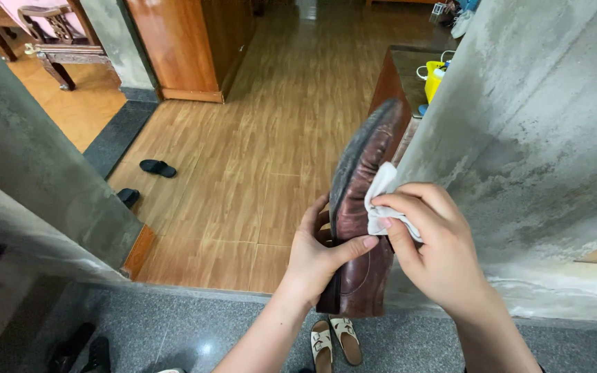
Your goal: Cleaning a brown leather shoe with a white cloth
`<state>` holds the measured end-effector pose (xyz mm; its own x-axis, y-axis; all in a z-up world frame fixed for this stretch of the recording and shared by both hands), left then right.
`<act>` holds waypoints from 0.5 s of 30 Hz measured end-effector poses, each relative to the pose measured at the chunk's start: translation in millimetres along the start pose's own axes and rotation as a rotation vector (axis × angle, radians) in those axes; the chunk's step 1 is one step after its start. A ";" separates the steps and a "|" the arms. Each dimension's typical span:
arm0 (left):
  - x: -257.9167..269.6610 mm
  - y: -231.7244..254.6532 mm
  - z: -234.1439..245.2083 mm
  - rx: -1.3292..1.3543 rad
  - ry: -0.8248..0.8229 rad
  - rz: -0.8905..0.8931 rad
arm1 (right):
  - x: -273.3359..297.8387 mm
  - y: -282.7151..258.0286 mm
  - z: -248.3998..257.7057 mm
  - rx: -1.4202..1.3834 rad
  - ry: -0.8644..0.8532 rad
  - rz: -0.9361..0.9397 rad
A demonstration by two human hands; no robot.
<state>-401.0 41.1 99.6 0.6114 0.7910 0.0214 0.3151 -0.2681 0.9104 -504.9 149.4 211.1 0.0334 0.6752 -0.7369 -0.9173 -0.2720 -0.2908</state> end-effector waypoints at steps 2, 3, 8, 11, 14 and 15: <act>-1.6 -5.0 3.4 -0.004 -0.004 -0.030 | 0.3 -7.2 -2.3 0.016 -0.019 0.032; -2.5 -6.8 4.5 -0.008 -0.011 -0.060 | 0.6 -11.3 -3.8 0.035 -0.035 0.062; -10.4 -27.7 16.7 -0.050 -0.019 -0.143 | 3.5 -23.9 -16.4 0.015 -0.068 0.124; -1.6 -5.4 13.2 0.016 0.001 -0.072 | 3.5 -10.0 -12.0 -0.031 -0.028 0.061; 2.7 -1.1 13.3 -0.007 0.022 -0.011 | 2.8 -2.8 -6.8 -0.035 -0.003 0.002; 0.9 -1.9 13.1 -0.034 0.015 -0.017 | 0.8 -4.2 -5.7 -0.010 -0.010 0.031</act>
<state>-391.6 35.1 92.4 0.5948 0.8038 0.0115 0.3006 -0.2357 0.9242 -498.8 147.2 208.3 0.0014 0.6731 -0.7396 -0.9140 -0.2992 -0.2740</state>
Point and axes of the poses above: each hand's wrist, its own x-axis away from the middle knuckle, its own z-axis out of the back of the hand, y = z × x, the point moved 6 cm from there along -x, towards the middle knuckle, and after that the axes turned 4 degrees about z, right-handed, at the moved point
